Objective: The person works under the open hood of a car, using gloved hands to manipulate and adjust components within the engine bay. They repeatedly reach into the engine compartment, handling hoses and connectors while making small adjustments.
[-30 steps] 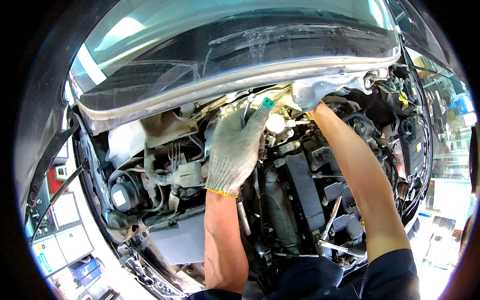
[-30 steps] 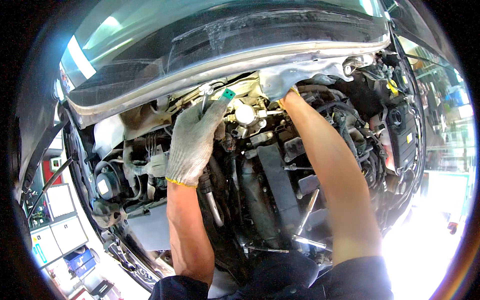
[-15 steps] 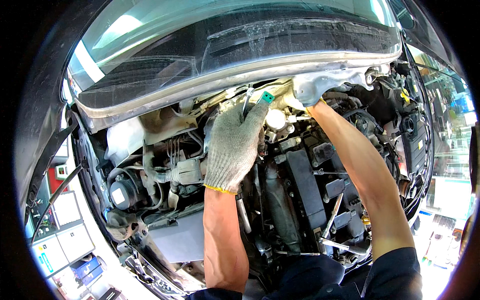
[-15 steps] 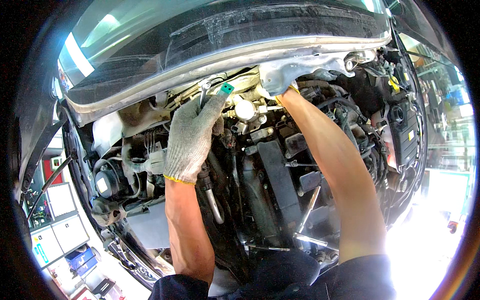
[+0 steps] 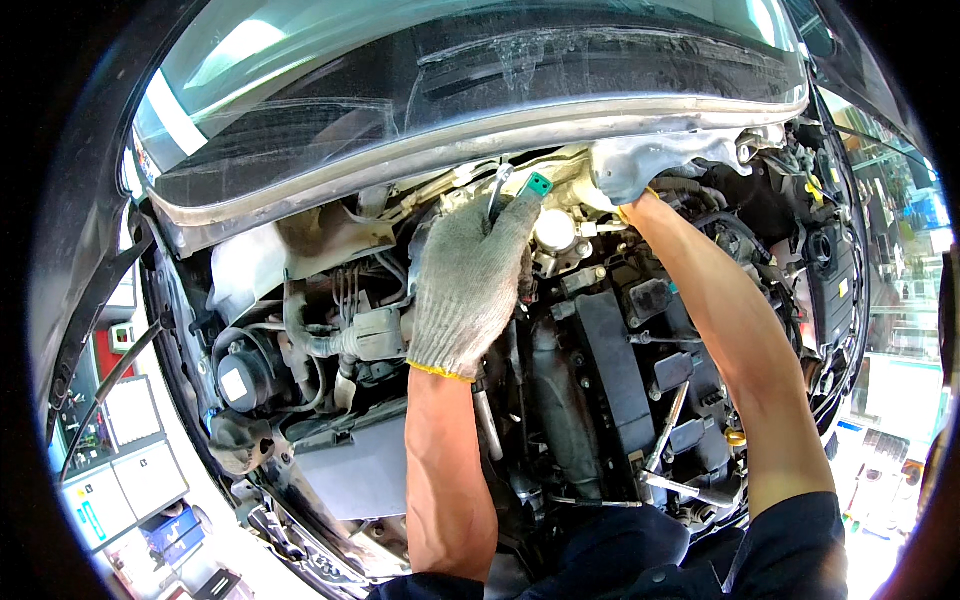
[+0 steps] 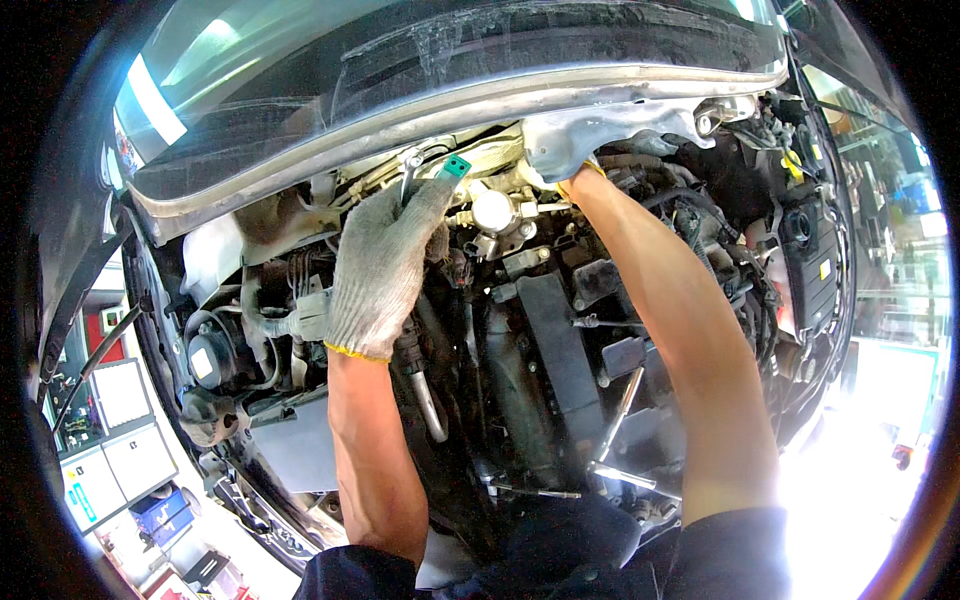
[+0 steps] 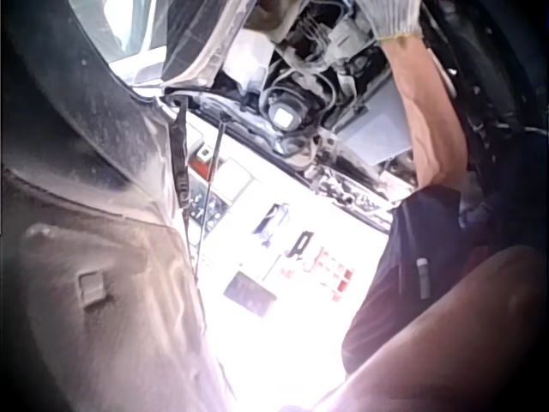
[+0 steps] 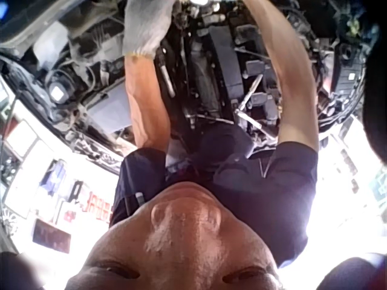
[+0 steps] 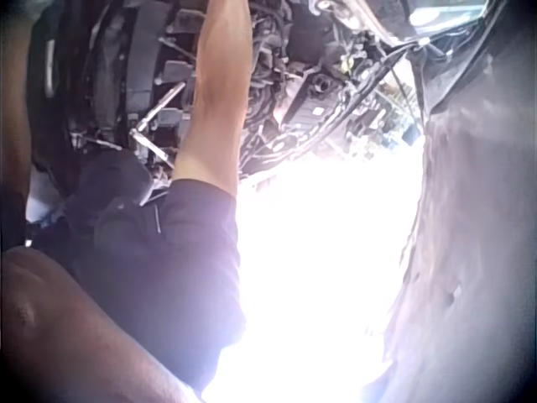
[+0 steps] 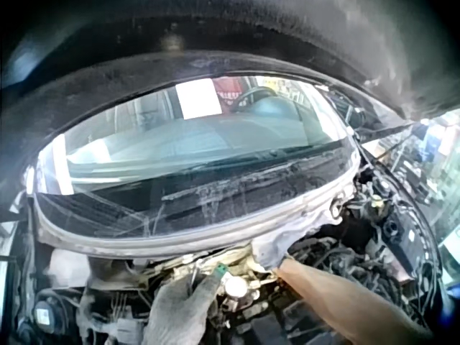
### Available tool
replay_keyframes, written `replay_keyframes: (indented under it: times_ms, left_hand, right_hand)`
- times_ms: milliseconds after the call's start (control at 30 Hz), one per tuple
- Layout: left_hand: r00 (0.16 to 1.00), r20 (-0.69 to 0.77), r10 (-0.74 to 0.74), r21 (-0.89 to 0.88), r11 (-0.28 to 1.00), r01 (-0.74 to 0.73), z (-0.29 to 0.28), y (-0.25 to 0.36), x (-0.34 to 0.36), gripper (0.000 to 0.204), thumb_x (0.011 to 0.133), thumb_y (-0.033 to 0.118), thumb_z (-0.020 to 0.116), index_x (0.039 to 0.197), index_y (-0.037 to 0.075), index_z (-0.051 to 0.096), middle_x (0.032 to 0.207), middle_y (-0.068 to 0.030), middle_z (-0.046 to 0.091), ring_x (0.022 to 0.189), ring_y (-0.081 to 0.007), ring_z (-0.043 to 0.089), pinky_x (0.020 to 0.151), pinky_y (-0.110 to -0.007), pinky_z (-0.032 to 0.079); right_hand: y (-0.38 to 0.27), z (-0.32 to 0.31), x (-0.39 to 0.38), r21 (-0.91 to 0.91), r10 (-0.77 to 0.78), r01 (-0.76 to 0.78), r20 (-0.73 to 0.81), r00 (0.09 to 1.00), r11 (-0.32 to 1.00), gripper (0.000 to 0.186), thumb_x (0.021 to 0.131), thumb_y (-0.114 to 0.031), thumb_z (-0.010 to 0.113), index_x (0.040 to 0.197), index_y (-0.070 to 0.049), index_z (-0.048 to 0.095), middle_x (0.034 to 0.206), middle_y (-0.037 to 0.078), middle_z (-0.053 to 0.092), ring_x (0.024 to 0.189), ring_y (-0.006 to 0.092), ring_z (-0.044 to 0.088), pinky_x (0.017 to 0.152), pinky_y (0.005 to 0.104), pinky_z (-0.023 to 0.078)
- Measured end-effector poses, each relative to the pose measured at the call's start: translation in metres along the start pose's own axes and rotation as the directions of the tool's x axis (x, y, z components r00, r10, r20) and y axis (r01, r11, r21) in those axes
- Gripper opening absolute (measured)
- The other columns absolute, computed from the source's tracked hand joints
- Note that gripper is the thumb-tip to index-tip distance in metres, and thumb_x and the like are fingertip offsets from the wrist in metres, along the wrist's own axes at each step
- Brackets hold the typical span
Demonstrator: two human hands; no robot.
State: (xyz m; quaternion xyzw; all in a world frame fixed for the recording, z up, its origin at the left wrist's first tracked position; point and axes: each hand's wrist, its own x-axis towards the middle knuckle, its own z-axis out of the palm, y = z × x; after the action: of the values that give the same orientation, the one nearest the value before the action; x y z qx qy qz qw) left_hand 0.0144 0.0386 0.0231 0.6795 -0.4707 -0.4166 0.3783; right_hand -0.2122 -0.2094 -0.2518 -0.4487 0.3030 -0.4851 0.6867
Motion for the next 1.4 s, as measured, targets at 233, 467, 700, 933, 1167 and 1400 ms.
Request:
replay_keyframes:
  times_ms: [233, 467, 700, 933, 1167, 1400]
  left_hand:
    - [0.998, 0.059, -0.032, -0.084, 0.996, 0.037, 0.013, 0.003, 0.006, 0.053, 0.097, 0.048, 0.065, 0.068, 0.004, 0.060, 0.061, 0.0010, 0.049, 0.060, -0.0112, 0.042, 0.060, -0.030, 0.034]
    - [0.997, 0.074, -0.024, -0.101, 0.994, 0.032, 0.009, 0.003, 0.005, 0.052, 0.097, 0.048, 0.064, 0.071, 0.003, 0.062, 0.063, 0.0006, 0.051, 0.062, -0.0110, 0.044, 0.061, -0.029, 0.036]
    - [0.997, 0.067, 0.031, -0.071, 0.997, -0.026, 0.011, 0.009, 0.004, 0.053, 0.098, 0.049, 0.060, 0.079, 0.000, 0.063, 0.059, -0.0078, 0.054, 0.057, -0.0199, 0.052, 0.060, -0.038, 0.044]
    - [0.994, 0.067, 0.091, -0.103, 0.991, -0.084, 0.014, 0.016, 0.003, 0.053, 0.099, 0.047, 0.059, 0.079, -0.002, 0.062, 0.059, -0.0103, 0.053, 0.056, -0.0219, 0.049, 0.059, -0.040, 0.042]
    - [0.998, 0.064, 0.001, -0.092, 0.996, 0.005, 0.010, 0.007, 0.005, 0.051, 0.096, 0.049, 0.064, 0.077, 0.002, 0.063, 0.066, -0.0013, 0.054, 0.064, -0.0122, 0.045, 0.064, -0.031, 0.037]
    - [0.998, 0.059, 0.023, -0.065, 0.998, -0.019, 0.007, 0.005, 0.005, 0.050, 0.096, 0.048, 0.064, 0.074, 0.003, 0.062, 0.064, -0.0001, 0.054, 0.063, -0.0116, 0.046, 0.063, -0.030, 0.037]
  right_hand:
    - [-0.010, -0.053, 0.013, 0.498, -0.069, -0.107, 0.322, 0.944, 0.861, 0.044, 0.105, -0.036, 0.045, 0.136, -0.007, 0.055, 0.137, 0.005, 0.058, 0.123, 0.0155, 0.053, 0.106, 0.0277, 0.041]
    - [-0.107, 0.058, -0.042, -0.900, 0.200, 0.112, 0.212, 0.956, 0.421, 0.050, 0.086, -0.036, 0.064, 0.126, -0.006, 0.061, 0.124, 0.010, 0.064, 0.115, 0.0219, 0.058, 0.100, 0.0351, 0.046]
    - [-0.119, 0.095, -0.047, -0.970, 0.090, -0.064, -0.087, 0.992, -0.233, 0.072, 0.068, -0.038, 0.077, 0.128, -0.001, 0.062, 0.126, 0.020, 0.064, 0.121, 0.0358, 0.057, 0.108, 0.0451, 0.042]
    - [-0.090, 0.030, -0.037, -0.893, -0.314, 0.056, 0.215, 0.925, -0.447, 0.065, 0.071, -0.038, 0.074, 0.124, -0.002, 0.063, 0.126, 0.020, 0.064, 0.119, 0.0323, 0.058, 0.107, 0.0436, 0.043]
    - [-0.066, 0.012, -0.022, -0.977, -0.159, 0.154, 0.131, 0.979, 0.144, 0.040, 0.090, -0.029, 0.061, 0.122, -0.004, 0.062, 0.123, 0.012, 0.064, 0.116, 0.0249, 0.058, 0.106, 0.0357, 0.043]
    - [-0.049, -0.003, -0.007, -0.927, -0.201, 0.145, 0.078, 0.976, 0.345, 0.041, 0.097, -0.028, 0.054, 0.131, -0.006, 0.056, 0.132, 0.010, 0.059, 0.122, 0.0224, 0.054, 0.109, 0.0346, 0.040]
